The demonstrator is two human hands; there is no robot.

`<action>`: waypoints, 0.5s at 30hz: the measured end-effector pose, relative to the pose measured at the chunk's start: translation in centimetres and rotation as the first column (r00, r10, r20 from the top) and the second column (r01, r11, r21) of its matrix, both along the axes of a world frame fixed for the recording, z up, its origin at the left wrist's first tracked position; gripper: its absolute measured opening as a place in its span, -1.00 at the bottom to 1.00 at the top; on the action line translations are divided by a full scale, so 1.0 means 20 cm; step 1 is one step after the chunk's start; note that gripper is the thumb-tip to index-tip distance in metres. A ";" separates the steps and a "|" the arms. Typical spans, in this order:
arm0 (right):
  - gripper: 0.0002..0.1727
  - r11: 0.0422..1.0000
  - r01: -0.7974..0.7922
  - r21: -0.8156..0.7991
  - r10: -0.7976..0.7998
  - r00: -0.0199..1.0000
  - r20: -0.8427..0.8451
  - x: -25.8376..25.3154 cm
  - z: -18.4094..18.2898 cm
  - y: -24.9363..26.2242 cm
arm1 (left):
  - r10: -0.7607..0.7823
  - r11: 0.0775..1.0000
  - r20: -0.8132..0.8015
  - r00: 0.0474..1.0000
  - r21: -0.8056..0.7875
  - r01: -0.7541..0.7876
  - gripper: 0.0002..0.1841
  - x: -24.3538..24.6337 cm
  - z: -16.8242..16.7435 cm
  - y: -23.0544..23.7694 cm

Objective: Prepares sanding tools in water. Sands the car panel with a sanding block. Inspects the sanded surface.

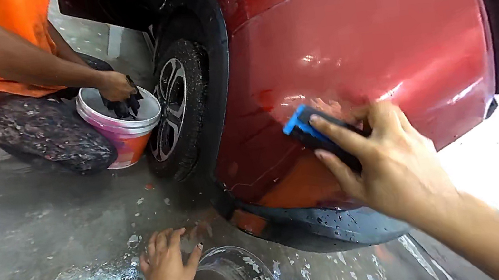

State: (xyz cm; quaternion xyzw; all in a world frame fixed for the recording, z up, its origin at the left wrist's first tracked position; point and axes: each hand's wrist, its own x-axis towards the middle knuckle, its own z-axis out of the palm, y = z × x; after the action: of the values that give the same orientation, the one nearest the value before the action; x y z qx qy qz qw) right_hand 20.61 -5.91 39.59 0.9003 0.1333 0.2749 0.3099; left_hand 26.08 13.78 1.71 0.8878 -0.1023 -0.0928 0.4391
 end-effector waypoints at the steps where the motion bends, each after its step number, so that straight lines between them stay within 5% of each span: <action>1: -0.42 1.000 0.019 -0.003 -0.019 1.000 0.006 0.03 0.01 0.01 | -0.005 1.000 -0.012 1.000 -0.002 0.005 -0.27 -0.01 -0.01 0.00; 15: -0.42 0.978 -0.127 0.163 0.124 0.992 0.029 -0.12 -0.08 -0.15 | -0.026 0.997 0.028 0.999 -0.067 0.028 -0.32 -0.06 0.05 0.00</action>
State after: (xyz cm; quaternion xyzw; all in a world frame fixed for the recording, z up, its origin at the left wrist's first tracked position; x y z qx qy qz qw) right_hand 18.16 -8.82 38.08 0.9100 0.1636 0.3126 0.2178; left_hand 24.84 13.85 2.81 0.8721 -0.1232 -0.0831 0.4662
